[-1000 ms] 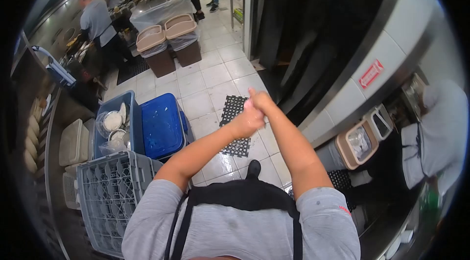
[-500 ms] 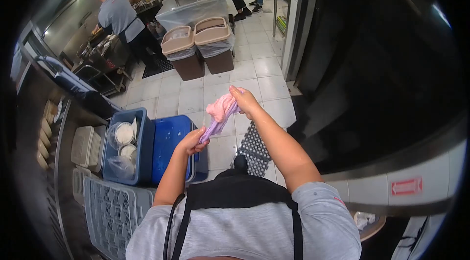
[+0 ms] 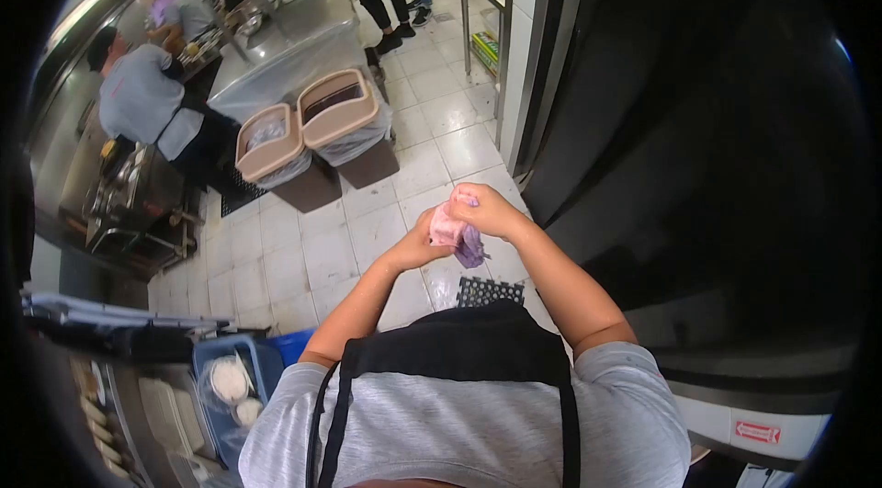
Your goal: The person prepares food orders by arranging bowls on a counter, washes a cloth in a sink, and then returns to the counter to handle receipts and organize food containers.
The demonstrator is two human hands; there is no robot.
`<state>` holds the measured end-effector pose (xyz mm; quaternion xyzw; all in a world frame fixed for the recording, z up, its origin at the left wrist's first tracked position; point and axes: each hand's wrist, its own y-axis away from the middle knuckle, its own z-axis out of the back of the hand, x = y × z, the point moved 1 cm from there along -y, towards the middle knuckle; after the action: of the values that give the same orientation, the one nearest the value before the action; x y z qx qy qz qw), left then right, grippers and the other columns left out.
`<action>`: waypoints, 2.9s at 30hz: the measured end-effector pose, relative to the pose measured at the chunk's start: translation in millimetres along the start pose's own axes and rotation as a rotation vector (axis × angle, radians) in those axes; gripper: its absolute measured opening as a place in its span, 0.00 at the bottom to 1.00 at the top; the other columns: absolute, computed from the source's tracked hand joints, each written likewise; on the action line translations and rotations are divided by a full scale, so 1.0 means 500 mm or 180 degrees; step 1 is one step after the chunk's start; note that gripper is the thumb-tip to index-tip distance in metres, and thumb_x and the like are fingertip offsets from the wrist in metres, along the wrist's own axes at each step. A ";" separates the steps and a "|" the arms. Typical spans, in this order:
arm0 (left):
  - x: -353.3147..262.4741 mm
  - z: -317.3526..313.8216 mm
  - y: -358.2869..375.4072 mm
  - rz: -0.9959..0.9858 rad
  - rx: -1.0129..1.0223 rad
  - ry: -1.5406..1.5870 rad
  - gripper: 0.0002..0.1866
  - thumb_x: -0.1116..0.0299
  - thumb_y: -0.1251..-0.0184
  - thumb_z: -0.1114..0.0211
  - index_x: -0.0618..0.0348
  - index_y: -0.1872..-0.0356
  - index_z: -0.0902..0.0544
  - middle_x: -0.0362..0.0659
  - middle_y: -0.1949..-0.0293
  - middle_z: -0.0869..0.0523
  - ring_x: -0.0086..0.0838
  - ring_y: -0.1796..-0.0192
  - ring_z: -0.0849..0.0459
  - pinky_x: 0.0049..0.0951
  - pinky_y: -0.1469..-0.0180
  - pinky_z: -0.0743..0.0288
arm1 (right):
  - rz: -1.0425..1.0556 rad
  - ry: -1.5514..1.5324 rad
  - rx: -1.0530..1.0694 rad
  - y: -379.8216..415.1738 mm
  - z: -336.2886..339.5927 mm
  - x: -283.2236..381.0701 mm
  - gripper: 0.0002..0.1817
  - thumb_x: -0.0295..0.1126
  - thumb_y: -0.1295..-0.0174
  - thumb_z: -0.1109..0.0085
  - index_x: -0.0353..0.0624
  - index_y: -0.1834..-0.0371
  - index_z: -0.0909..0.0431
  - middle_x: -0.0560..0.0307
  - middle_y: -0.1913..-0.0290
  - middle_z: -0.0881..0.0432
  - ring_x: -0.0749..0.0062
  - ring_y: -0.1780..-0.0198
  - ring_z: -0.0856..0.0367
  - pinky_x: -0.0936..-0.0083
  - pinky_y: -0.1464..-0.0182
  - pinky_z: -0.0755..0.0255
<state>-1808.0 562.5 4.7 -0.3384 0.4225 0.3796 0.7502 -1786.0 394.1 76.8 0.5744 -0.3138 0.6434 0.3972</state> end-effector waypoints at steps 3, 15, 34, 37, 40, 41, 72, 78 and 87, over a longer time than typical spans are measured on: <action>0.018 0.029 -0.133 0.0223 0.0515 0.0964 0.39 0.69 0.56 0.33 0.60 0.42 0.44 0.44 0.48 0.32 0.29 0.45 0.34 0.29 0.43 0.43 | 0.0144 0.0362 0.0134 -0.113 0.088 -0.004 0.05 0.29 0.52 0.46 0.40 0.74 0.28 0.65 0.76 0.28 0.84 0.72 0.33 0.85 0.69 0.37; 0.271 0.339 -0.537 0.1117 -0.1970 0.2832 0.17 0.72 0.40 0.54 0.62 0.49 0.36 0.45 0.53 0.28 0.28 0.53 0.28 0.26 0.48 0.36 | -0.0892 -0.0513 0.0945 -0.704 0.347 -0.039 0.12 0.30 0.52 0.46 0.46 0.62 0.28 0.67 0.74 0.31 0.87 0.77 0.38 0.87 0.80 0.45; 0.618 0.732 -1.525 0.1649 0.0416 0.1839 0.13 0.62 0.41 0.45 0.62 0.66 0.25 0.38 0.72 0.23 0.19 0.73 0.27 0.19 0.69 0.33 | 0.0127 -0.0308 -0.1286 -1.511 0.966 0.020 0.09 0.34 0.51 0.43 0.41 0.70 0.28 0.63 0.74 0.26 0.84 0.70 0.30 0.85 0.67 0.35; 0.652 0.760 -1.716 0.1363 -0.0131 0.2146 0.08 0.65 0.41 0.45 0.59 0.70 0.26 0.35 0.74 0.25 0.17 0.74 0.29 0.18 0.70 0.34 | 0.0154 -0.0431 -0.1808 -1.603 1.105 0.024 0.09 0.33 0.49 0.44 0.42 0.69 0.30 0.64 0.71 0.26 0.83 0.70 0.30 0.86 0.68 0.35; 0.655 0.816 -1.902 0.0738 -0.0640 0.2721 0.05 0.67 0.40 0.47 0.56 0.70 0.28 0.36 0.70 0.25 0.20 0.69 0.27 0.20 0.67 0.32 | 0.0356 -0.1104 -0.2193 -1.725 1.236 0.029 0.08 0.33 0.49 0.45 0.42 0.69 0.30 0.63 0.72 0.27 0.81 0.71 0.29 0.84 0.69 0.34; 0.667 0.842 -1.958 0.0620 -0.0735 0.2870 0.04 0.67 0.40 0.48 0.55 0.69 0.29 0.38 0.67 0.24 0.22 0.65 0.25 0.23 0.64 0.30 | 0.0553 -0.1324 -0.2300 -1.762 1.274 0.034 0.08 0.32 0.50 0.45 0.41 0.69 0.30 0.62 0.73 0.27 0.80 0.72 0.29 0.82 0.70 0.33; 1.101 1.251 -3.067 0.2227 0.0364 0.3574 0.23 0.58 0.38 0.58 0.67 0.49 0.37 0.56 0.49 0.31 0.46 0.46 0.33 0.47 0.43 0.42 | -0.4814 0.2717 -0.5161 -2.097 1.723 -0.362 0.29 0.47 0.41 0.67 0.45 0.38 0.51 0.44 0.36 0.55 0.46 0.35 0.59 0.53 0.38 0.61; 1.120 1.235 -3.172 0.2262 0.0421 0.3462 0.20 0.59 0.36 0.60 0.66 0.52 0.34 0.52 0.53 0.28 0.44 0.50 0.30 0.43 0.46 0.38 | -0.4409 0.2807 -0.5397 -2.091 1.911 -0.422 0.25 0.41 0.39 0.69 0.43 0.40 0.48 0.47 0.37 0.48 0.54 0.35 0.54 0.56 0.38 0.58; 1.032 1.021 -3.448 0.2087 0.1265 0.3230 0.21 0.61 0.37 0.58 0.69 0.50 0.37 0.53 0.51 0.30 0.43 0.48 0.31 0.41 0.43 0.41 | -0.2028 0.1771 -0.5867 -2.070 2.321 -0.521 0.22 0.44 0.42 0.61 0.52 0.45 0.38 0.55 0.39 0.44 0.62 0.38 0.48 0.54 0.40 0.55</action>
<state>42.4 299.7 78.5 -0.1835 0.8695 0.2964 0.3498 -309.2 -138.4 -68.9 -0.0690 -0.4166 0.1258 0.8977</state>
